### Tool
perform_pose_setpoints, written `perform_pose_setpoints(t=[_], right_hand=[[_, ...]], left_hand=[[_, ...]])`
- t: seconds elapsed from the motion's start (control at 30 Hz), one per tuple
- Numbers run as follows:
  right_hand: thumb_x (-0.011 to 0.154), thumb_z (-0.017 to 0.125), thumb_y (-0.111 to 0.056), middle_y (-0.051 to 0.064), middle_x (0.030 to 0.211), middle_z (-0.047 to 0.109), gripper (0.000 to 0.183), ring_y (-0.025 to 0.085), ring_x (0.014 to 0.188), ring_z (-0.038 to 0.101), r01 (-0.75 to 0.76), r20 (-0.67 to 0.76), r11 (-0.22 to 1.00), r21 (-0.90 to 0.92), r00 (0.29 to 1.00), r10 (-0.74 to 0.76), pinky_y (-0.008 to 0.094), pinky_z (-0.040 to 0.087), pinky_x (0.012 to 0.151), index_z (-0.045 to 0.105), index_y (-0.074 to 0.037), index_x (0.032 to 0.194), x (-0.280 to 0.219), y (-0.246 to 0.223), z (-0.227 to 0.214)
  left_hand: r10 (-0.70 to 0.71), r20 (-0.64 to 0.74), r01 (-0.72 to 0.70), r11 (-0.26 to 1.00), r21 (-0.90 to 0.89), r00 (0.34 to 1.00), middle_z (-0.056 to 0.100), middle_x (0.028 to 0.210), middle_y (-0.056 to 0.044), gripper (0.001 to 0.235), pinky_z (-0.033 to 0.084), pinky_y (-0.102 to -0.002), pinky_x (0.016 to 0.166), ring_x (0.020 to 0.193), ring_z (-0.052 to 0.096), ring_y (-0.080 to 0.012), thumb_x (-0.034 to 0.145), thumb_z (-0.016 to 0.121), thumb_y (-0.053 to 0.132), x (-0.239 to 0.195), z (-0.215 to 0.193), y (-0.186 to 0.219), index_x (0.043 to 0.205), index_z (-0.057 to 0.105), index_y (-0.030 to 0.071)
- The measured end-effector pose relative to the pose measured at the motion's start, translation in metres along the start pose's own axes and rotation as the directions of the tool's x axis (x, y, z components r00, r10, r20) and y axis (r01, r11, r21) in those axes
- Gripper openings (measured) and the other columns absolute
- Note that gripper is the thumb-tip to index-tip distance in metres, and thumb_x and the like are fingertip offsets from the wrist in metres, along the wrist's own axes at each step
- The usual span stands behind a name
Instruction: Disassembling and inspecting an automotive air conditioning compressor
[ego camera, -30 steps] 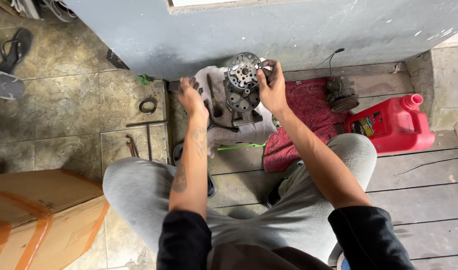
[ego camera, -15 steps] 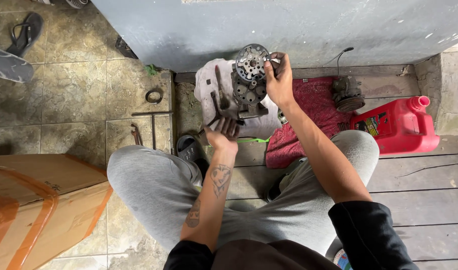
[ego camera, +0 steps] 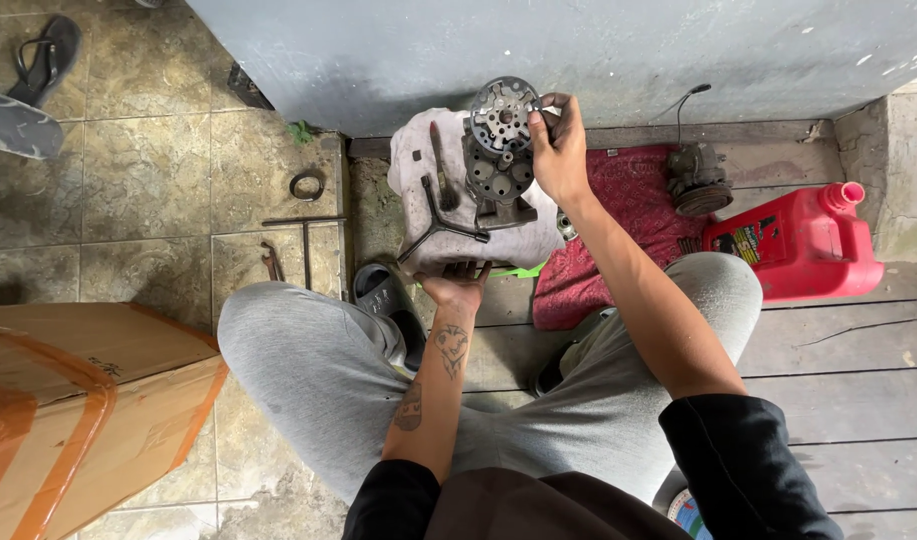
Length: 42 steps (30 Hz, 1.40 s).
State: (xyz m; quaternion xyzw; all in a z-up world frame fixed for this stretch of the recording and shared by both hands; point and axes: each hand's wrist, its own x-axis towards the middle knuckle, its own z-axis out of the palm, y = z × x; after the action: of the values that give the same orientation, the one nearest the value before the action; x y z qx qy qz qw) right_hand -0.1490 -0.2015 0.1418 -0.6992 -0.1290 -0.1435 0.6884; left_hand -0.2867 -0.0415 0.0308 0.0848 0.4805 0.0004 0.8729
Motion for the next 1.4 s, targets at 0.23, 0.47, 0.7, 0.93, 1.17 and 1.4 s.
perform_pose_setpoints(t=[0.23,0.47,0.7,0.93,1.17,1.4], right_hand=[[0.110,0.049,-0.007,0.000,0.072,0.051,0.011,0.007,0.059,0.042,0.068,0.035,0.998,-0.013,0.997,-0.067,0.020,0.033,0.056,0.044,-0.005,0.119,0.001,0.007,-0.003],[0.110,0.050,-0.007,0.000,0.073,0.053,0.011,0.007,0.060,0.042,0.064,0.039,0.998,0.003,0.997,-0.064,0.021,0.033,0.057,0.044,-0.005,0.119,-0.001,0.005,-0.002],[0.109,0.052,-0.009,-0.002,0.068,0.050,0.012,0.007,0.056,0.042,0.038,0.030,0.999,-0.012,0.999,-0.037,0.021,0.031,0.055,0.045,-0.006,0.118,-0.020,-0.015,0.005],[0.109,0.052,-0.011,0.000,0.065,0.050,0.012,0.008,0.054,0.041,0.000,0.015,0.999,-0.039,1.000,0.000,0.021,0.031,0.053,0.046,-0.006,0.117,-0.036,-0.016,-0.001],[0.107,0.054,-0.008,-0.001,0.068,0.050,0.011,0.007,0.056,0.043,-0.028,-0.007,0.999,0.017,1.000,0.029,0.021,0.032,0.055,0.048,-0.005,0.116,-0.038,-0.019,-0.005],[0.106,0.054,-0.007,0.000,0.067,0.053,0.010,0.007,0.056,0.043,-0.063,-0.030,0.997,0.042,0.997,0.064,0.021,0.033,0.054,0.049,-0.006,0.115,-0.039,-0.011,-0.005]], left_hand=[[0.006,-0.001,-0.006,1.000,-0.016,1.000,0.037,0.156,-0.016,0.090,0.025,-0.060,0.120,0.143,0.039,-0.0331,0.095,0.012,0.076,-0.017,0.014,0.003,0.156,0.030,0.013],[0.012,-0.014,-0.012,1.000,-0.009,1.000,0.035,0.158,-0.011,0.090,0.023,-0.059,0.122,0.145,0.037,-0.0326,0.093,0.015,0.079,-0.033,0.024,0.004,0.158,0.028,0.018],[0.023,-0.028,-0.023,1.000,0.000,0.999,0.034,0.160,-0.007,0.090,0.021,-0.058,0.123,0.146,0.035,-0.0320,0.092,0.017,0.082,-0.012,0.008,-0.004,0.159,0.027,0.023],[0.028,-0.036,-0.028,1.000,0.000,0.999,0.032,0.162,-0.003,0.090,0.019,-0.057,0.124,0.148,0.033,-0.0315,0.091,0.020,0.085,0.005,-0.003,-0.008,0.161,0.025,0.028],[0.044,-0.038,-0.042,0.998,0.050,0.998,0.021,0.167,-0.001,0.090,0.015,-0.056,0.125,0.151,0.026,-0.0310,0.093,0.024,0.085,0.157,-0.127,-0.019,0.163,0.020,0.029],[-0.107,-0.062,0.124,0.848,0.515,0.992,0.017,0.171,-0.013,0.086,0.007,-0.058,0.126,0.158,0.015,-0.0351,0.101,0.015,0.067,-0.061,-0.050,-0.037,0.164,0.018,0.008]])
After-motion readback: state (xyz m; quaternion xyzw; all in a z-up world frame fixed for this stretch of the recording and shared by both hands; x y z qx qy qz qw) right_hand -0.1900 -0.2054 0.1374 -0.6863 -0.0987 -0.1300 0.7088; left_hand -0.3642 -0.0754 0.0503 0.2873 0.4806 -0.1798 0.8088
